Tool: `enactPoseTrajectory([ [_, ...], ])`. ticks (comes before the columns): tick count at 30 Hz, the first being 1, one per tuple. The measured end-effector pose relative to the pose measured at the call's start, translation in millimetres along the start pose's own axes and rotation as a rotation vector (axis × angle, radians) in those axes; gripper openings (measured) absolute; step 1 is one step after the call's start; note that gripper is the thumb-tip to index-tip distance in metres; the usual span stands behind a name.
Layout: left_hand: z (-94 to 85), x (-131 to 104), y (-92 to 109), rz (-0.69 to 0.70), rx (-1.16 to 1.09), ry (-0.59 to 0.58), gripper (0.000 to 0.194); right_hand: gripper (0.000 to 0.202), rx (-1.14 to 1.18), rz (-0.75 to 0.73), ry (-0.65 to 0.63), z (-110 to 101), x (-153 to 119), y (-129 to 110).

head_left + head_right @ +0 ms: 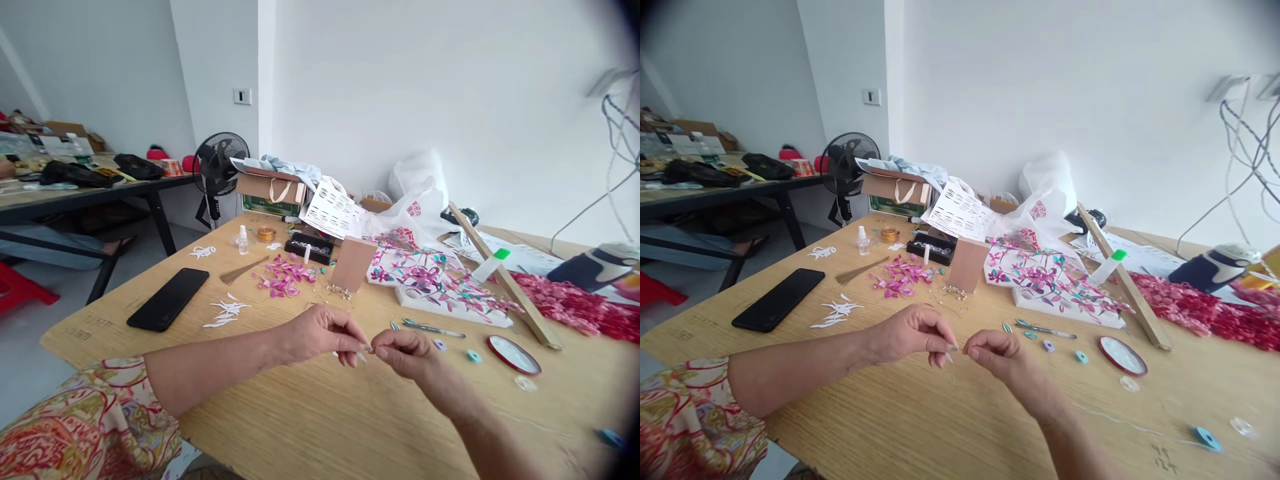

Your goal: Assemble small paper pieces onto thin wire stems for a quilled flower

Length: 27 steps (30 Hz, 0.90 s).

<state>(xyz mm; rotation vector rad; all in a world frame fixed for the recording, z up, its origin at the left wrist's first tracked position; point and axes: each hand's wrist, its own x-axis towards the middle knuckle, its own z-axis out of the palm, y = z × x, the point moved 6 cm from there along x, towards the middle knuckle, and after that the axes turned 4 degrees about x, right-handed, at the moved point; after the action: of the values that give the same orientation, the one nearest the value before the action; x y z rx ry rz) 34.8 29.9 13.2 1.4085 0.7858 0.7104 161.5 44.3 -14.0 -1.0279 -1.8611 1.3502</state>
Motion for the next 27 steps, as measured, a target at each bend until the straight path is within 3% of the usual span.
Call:
enactPoseTrajectory([
  [4,-15.8,5.9,-7.5,-0.015,0.023,0.212,0.014,0.029,-0.248,-0.115,0.164,15.8,-12.1,-0.4],
  [7,-21.7,10.7,-13.7,-0.034,0.168,0.271,0.009,0.029,-0.563,-0.197,0.198,25.8,-23.6,-16.2],
  [10,-19.0,12.7,-12.2,0.011,0.406,0.232,0.009,0.028,-0.846,-0.195,0.166,29.4,-29.7,-33.4],
  [13,-4.9,9.0,-1.7,0.141,0.705,0.096,0.01,0.027,-0.976,-0.169,0.057,25.5,-27.2,-50.0],
  [16,10.3,1.4,2.3,0.156,0.727,-0.092,0.012,0.024,-0.89,-0.17,-0.049,11.8,-18.3,-62.5],
  [18,17.7,-3.3,0.9,0.088,0.545,-0.21,0.011,0.023,-0.73,-0.129,-0.129,1.4,-11.0,-60.2],
  [20,20.4,-6.3,-0.2,0.017,0.313,-0.248,0.009,0.022,-0.49,-0.06,-0.22,-3.4,-5.4,-48.6],
  [22,17.2,-6.8,-0.5,-0.028,0.121,-0.184,0.014,0.022,-0.233,-0.012,-0.236,-3.0,-1.9,-33.4],
  [24,9.8,-5.9,-0.3,-0.033,0.004,-0.064,0.018,0.024,-0.058,-0.009,-0.121,-1.3,0.1,-18.5],
  [27,-2.9,-3.2,-1.8,-0.016,-0.062,0.121,0.02,0.027,-0.037,-0.039,0.06,9.1,-3.0,-1.5],
])
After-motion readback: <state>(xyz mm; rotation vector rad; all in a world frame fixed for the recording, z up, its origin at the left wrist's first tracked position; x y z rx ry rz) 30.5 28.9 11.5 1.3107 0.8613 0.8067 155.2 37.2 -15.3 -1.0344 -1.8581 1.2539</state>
